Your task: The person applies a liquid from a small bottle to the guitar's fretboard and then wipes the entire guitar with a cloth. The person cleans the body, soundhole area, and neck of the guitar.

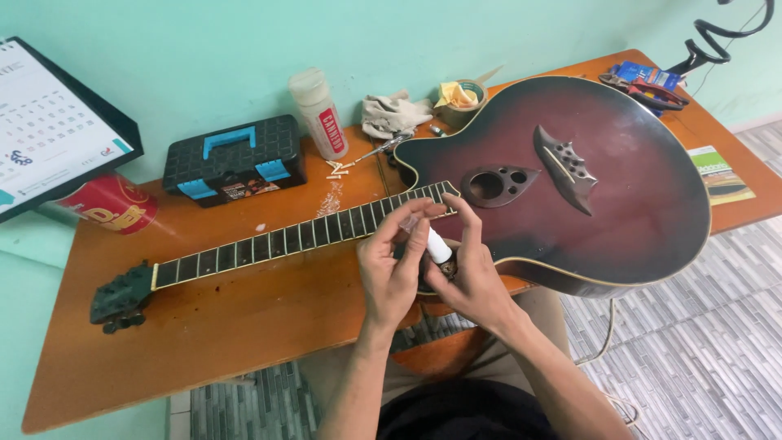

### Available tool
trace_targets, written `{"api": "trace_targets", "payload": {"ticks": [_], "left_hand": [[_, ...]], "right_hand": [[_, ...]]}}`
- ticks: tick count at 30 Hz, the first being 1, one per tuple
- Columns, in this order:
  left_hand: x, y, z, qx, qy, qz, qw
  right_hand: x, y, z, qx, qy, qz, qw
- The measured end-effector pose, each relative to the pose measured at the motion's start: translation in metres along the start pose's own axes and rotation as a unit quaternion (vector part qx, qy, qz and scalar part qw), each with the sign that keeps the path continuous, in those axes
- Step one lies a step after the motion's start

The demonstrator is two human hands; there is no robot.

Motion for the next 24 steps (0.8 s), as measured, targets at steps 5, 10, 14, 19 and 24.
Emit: {"api": "trace_targets", "payload": {"ticks": [5,10,14,19,24], "left_hand": [[0.0,-0.013,-0.022,0.041,-0.055,0.022,0.997],[0.003,-0.004,-0.032,0.024,-0.069,0.016,0.997],[0.008,0.007,-0.036,-0.004,-0.065,-0.005,0.998],[0.01,0.025,-0.037,-0.006,-0.075,-0.013,0.997],[0.001,0.027,-0.044,0.049,-0.175,0.035,0.983]], "right_hand": [[0.001,-0.005,0.01,0.02,0.013,0.038,0.999],[0.0,-0.023,0.015,0.019,0.022,0.057,0.998],[0.011,-0.001,0.022,-0.021,0.035,0.054,0.998],[0.011,-0.004,0.025,-0.045,0.047,0.067,0.996],[-0.006,-0.02,0.026,-0.029,-0.015,0.013,0.999]]}}
Point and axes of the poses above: each hand's wrist, its own x-axis away from the middle knuckle, its own z-axis out of the back of the hand, y = z × x, the point moved 10 cm from there along -x, towards the middle knuckle, and after that the axes turned 11 degrees about -x, right-handed, at the moved point
